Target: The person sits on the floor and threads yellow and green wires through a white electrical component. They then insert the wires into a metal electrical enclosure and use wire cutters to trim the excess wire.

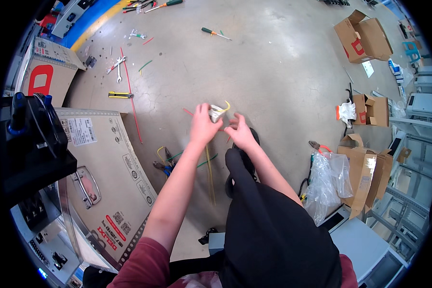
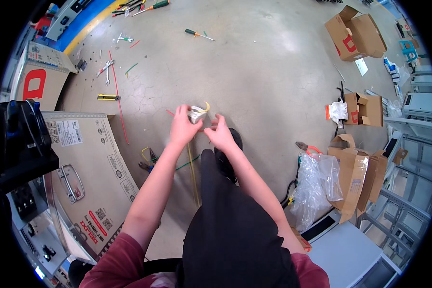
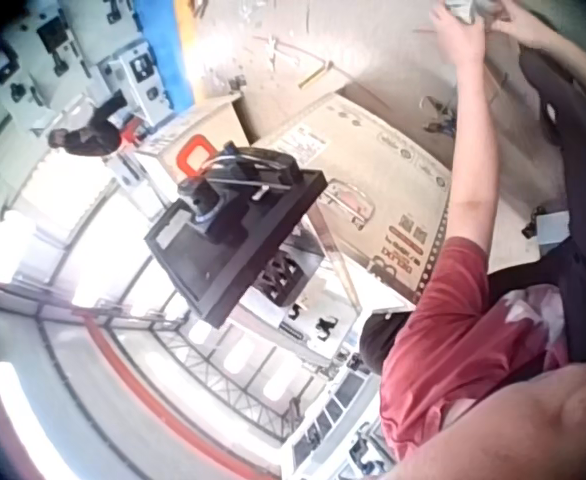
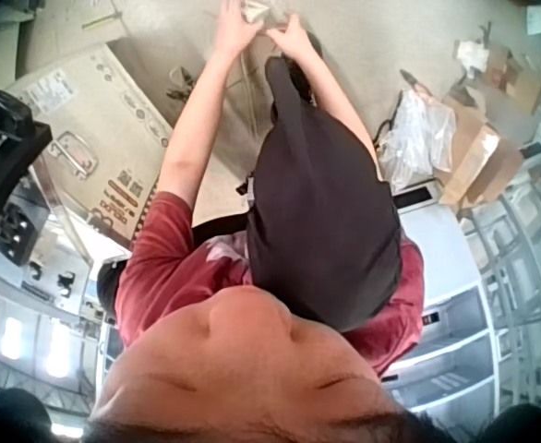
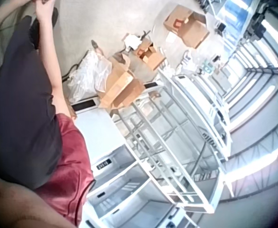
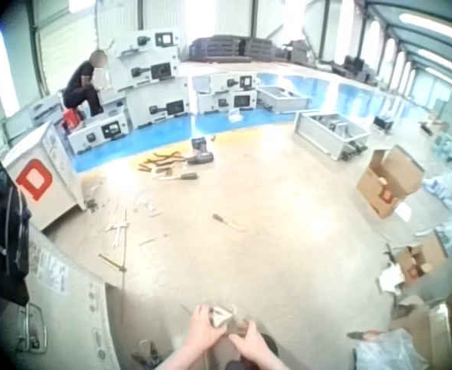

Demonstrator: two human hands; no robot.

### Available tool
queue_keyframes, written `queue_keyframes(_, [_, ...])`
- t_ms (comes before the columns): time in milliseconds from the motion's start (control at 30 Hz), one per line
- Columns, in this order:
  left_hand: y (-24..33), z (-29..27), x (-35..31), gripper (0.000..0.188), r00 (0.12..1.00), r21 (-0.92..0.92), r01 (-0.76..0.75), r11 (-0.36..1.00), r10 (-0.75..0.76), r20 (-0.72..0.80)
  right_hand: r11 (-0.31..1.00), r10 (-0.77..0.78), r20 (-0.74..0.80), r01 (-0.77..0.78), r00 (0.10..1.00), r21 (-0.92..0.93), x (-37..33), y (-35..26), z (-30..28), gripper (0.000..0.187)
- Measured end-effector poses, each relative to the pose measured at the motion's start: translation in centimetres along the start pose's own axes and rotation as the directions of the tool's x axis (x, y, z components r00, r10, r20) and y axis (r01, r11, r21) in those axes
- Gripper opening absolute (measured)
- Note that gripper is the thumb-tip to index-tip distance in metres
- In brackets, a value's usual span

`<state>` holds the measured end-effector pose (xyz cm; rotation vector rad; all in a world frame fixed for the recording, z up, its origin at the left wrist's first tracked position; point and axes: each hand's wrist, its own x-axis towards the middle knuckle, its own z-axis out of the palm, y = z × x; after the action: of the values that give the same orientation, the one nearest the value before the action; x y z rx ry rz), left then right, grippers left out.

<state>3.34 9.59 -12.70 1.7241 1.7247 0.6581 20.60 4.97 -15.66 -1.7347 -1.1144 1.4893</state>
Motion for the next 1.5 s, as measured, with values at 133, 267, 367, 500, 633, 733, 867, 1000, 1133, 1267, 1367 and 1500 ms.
queue_keyframes(133, [-1.4, -0.7, -0.1, 0.053, 0.982, 0.034, 0.130, 0.991, -0.124, -0.144, 0.973, 0.171, 0.264, -0.120, 0.949, -0.198, -0.3, -0.6, 2.0, 0.073])
queue_keyframes(267, [0.0, -2.3, -0.2, 0.053, 0.943, 0.025, 0.321, 0.947, -0.317, -0.104, 0.912, 0.064, 0.381, 0.101, 0.922, -0.397, -0.7, -1.6, 4.1, 0.054])
queue_keyframes(367, [-0.3, -3.2, -0.3, 0.056, 0.912, 0.036, 0.397, 0.917, -0.390, -0.122, 0.825, -0.056, 0.342, 0.236, 0.938, -0.513, -2.0, -2.2, 5.6, 0.044])
queue_keyframes(500, [-1.2, -4.4, -0.1, 0.061, 0.858, 0.072, 0.497, 0.865, -0.477, -0.189, 0.557, -0.176, 0.400, 0.426, 0.899, -0.713, -3.0, -2.5, 6.6, 0.038])
queue_keyframes(633, [-4.5, -7.2, 0.5, 0.065, 0.816, 0.115, 0.578, 0.808, -0.570, -0.097, 0.625, -0.196, 0.449, 0.464, 0.872, -0.628, -2.0, -3.0, 8.1, 0.032])
queue_keyframes(733, [-5.7, -10.5, 1.0, 0.067, 0.777, 0.160, 0.626, 0.763, -0.626, -0.057, 0.751, -0.111, 0.461, 0.378, 0.880, -0.542, -0.7, -5.1, 7.8, 0.035])
queue_keyframes(867, [-6.4, -12.7, 1.4, 0.070, 0.727, 0.150, 0.686, 0.712, -0.682, -0.086, 0.819, -0.099, 0.544, 0.379, 0.833, -0.431, 1.6, -7.5, 9.4, 0.032])
queue_keyframes(1000, [-8.6, -14.9, 2.0, 0.075, 0.684, 0.054, 0.727, 0.684, -0.716, -0.135, 0.772, -0.208, 0.569, 0.491, 0.796, -0.404, 4.2, -8.9, 10.6, 0.031])
queue_keyframes(1133, [-8.9, -16.2, 1.1, 0.077, 0.601, 0.020, 0.792, 0.610, -0.775, -0.193, 0.547, -0.118, 0.600, 0.556, 0.791, -0.626, 3.9, -12.0, 9.2, 0.031])
queue_keyframes(1267, [-7.0, -13.9, -0.6, 0.076, 0.625, 0.051, 0.778, 0.626, -0.763, -0.163, 0.454, -0.083, 0.582, 0.551, 0.809, -0.700, 2.0, -11.1, 6.6, 0.025])
queue_keyframes(1367, [-3.9, -11.1, -2.8, 0.066, 0.652, -0.012, 0.756, 0.654, -0.755, -0.076, 0.518, -0.038, 0.550, 0.487, 0.834, -0.703, -0.1, -8.9, 4.8, 0.024])
queue_keyframes(1500, [-1.4, -7.0, -5.4, 0.065, 0.657, 0.007, 0.753, 0.658, -0.751, -0.067, 0.546, -0.102, 0.497, 0.466, 0.862, -0.696, -2.5, -4.7, 2.5, 0.026])
